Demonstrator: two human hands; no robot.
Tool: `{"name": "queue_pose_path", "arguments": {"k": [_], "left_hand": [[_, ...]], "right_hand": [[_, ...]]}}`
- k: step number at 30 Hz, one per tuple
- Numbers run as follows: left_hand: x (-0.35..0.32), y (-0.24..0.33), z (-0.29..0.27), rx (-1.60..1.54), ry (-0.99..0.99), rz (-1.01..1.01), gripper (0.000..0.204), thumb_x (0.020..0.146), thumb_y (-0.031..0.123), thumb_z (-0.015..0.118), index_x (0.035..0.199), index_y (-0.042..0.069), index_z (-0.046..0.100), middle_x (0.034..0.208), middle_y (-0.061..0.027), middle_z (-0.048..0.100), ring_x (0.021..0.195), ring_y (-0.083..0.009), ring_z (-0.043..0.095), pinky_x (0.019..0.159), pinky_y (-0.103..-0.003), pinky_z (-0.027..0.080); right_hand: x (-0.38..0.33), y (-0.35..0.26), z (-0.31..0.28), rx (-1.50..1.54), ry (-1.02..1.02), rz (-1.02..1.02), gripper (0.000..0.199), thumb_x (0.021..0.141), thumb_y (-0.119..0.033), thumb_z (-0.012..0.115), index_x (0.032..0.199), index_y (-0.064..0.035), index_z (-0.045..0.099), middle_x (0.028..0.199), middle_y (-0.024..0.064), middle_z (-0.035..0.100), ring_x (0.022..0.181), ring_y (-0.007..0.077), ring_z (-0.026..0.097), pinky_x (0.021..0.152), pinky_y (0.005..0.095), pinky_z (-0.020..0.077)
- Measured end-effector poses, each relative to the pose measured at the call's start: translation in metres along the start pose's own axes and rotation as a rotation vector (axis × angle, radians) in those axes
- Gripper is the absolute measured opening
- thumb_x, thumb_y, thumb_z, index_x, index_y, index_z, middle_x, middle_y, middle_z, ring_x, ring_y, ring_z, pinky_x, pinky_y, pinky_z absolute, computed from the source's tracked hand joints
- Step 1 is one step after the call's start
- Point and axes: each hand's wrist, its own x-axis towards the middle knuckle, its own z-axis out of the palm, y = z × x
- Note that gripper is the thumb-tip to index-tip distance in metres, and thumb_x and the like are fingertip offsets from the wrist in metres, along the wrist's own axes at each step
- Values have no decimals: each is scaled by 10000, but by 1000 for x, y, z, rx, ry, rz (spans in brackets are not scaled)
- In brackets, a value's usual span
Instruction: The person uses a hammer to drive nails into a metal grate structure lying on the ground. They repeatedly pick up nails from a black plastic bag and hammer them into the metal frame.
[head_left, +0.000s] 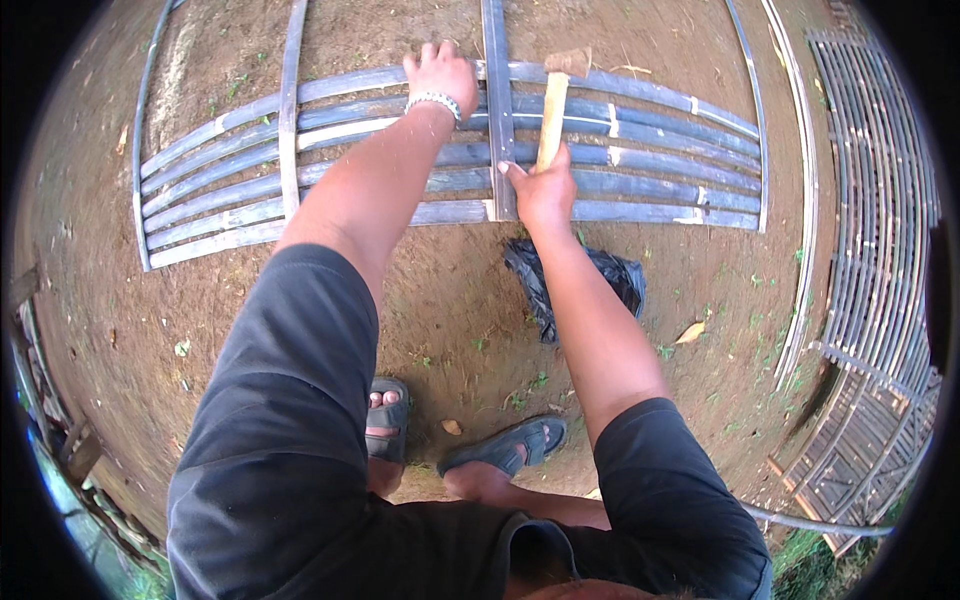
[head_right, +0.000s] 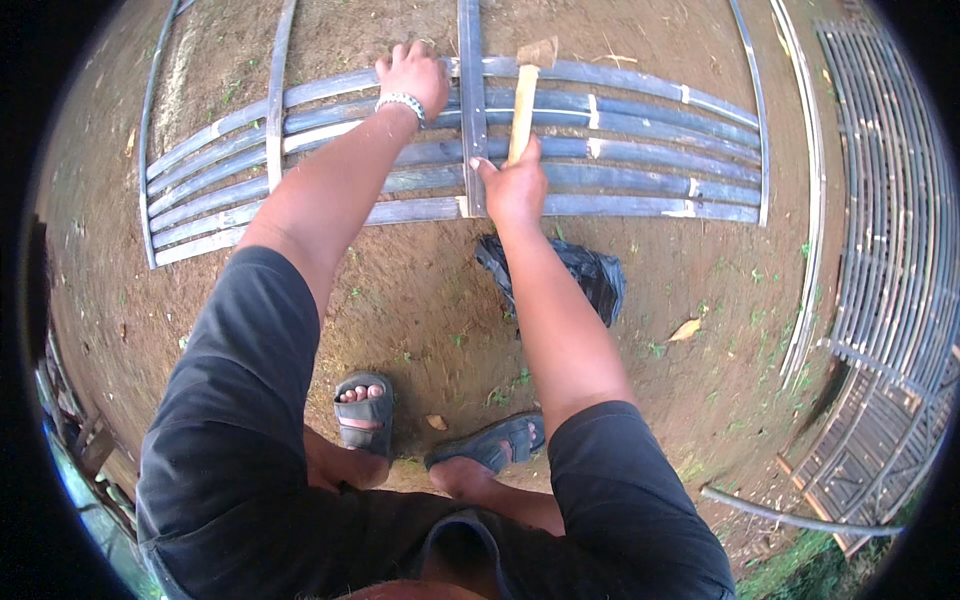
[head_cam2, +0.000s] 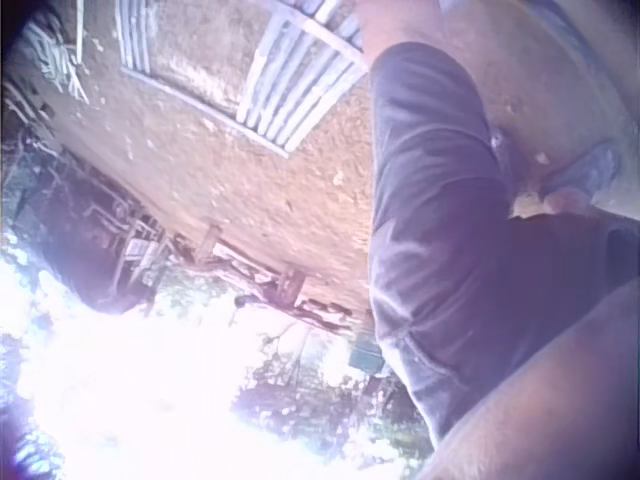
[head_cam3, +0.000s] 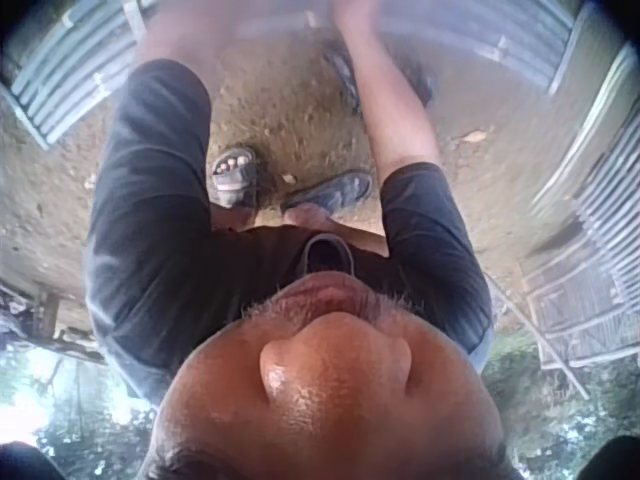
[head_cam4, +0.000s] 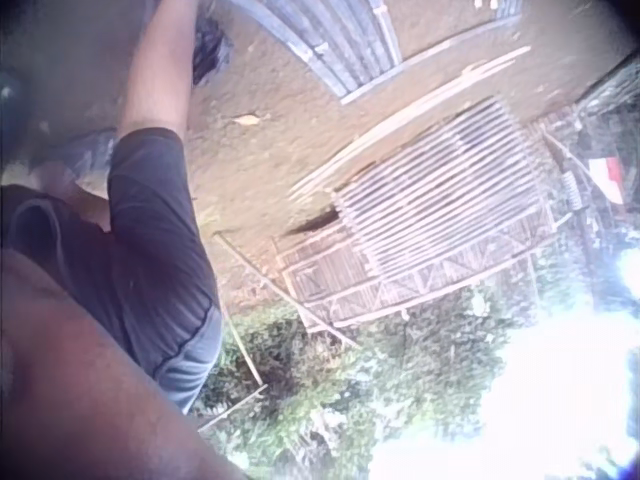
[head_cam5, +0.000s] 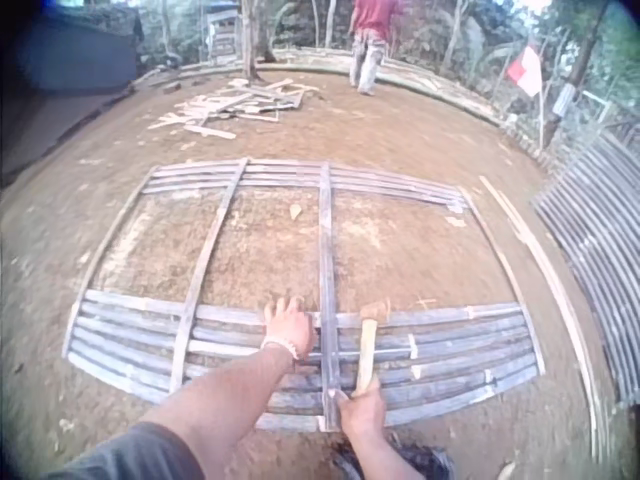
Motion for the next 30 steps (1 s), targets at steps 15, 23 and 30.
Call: {"name": "queue_pose_path", "arguments": {"k": [15, 23, 30], "left_hand": [[21, 23, -33, 11, -329, 42, 278, 924, 164, 609, 1146, 89, 758, 1213, -151, 735, 1137, -310, 708, 1033, -526, 491], [28, 33, -21, -184, -389, -341, 382, 886, 260, 674, 1230, 110, 743, 1332, -116, 692, 1258, -299, 648, 1081, -481, 442], [25, 32, -17, -295, -395, -512, 404, 881, 267, 682, 1254, 121, 737, 1341, -91, 693, 1291, -273, 631, 1142, -487, 373]], "right_hand": [[-2, -6, -12, 7, -74, 54, 865, 765, -258, 896, 1447, 1, 430, 968, 223, 724, 967, 398, 708, 867, 462, 555], [0, -6, -16, -7, -100, 69, 830, 789, -254, 873, 1437, 0, 421, 1109, 292, 701, 1071, 437, 682, 927, 482, 549], [-1, -2, -13, -28, -81, 17, 797, 795, -252, 864, 1415, 3, 432, 1135, 309, 688, 1086, 450, 672, 923, 493, 552]]}}
